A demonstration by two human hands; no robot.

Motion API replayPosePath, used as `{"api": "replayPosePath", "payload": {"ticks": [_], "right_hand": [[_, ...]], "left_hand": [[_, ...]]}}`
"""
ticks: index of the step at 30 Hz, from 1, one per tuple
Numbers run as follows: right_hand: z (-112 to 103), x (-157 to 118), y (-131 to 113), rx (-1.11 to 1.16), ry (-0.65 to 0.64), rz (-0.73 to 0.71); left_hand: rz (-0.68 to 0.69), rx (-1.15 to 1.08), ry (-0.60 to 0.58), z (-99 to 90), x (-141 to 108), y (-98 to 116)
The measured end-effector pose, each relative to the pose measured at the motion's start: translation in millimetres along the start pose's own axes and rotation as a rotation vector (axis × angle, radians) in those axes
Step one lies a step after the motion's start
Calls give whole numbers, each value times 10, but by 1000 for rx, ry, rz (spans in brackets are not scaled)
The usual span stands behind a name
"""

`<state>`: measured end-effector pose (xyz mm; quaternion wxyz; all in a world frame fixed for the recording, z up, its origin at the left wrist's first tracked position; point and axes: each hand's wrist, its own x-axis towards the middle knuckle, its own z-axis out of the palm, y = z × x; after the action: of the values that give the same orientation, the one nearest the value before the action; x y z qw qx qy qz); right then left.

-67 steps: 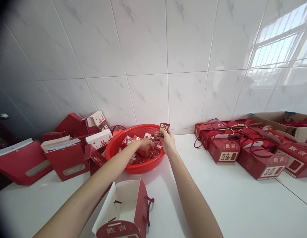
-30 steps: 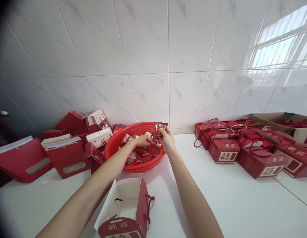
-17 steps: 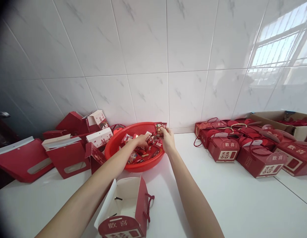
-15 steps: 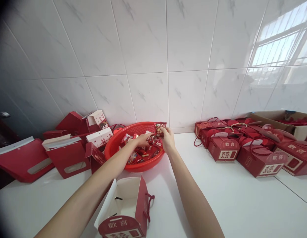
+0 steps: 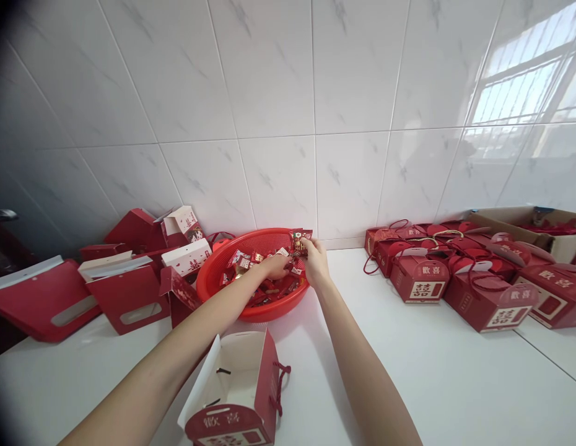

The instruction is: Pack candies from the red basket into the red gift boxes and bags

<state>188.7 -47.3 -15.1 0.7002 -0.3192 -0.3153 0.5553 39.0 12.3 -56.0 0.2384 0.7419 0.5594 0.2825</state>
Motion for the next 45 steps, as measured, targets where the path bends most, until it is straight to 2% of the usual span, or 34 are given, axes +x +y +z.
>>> {"api": "replayPosePath", "payload": {"ticks": [9, 21, 26, 31, 35, 37, 41, 45], "right_hand": [[13, -21, -23, 8, 7, 5], [5, -31, -40, 2, -33, -24], [5, -16, -20, 14, -29, -18], [8, -15, -16, 24, -16, -8], [5, -16, -21, 14, -8, 0], [2, -17, -24, 6, -9, 0], [3, -23, -31, -2, -12, -1], [13, -27, -32, 4, -10, 1]], "left_hand": [[-5, 68, -42, -43, -66, -26], [63, -109, 1, -175, 25, 29], [56, -136, -26, -204, 74, 42], [31, -110, -106, -157, 103, 63], [-44, 35, -371, -33, 124, 112], [-70, 94, -465, 24, 136, 137], [-65, 98, -490, 69, 135, 167], [-44, 122, -501, 23, 84, 173]]}}
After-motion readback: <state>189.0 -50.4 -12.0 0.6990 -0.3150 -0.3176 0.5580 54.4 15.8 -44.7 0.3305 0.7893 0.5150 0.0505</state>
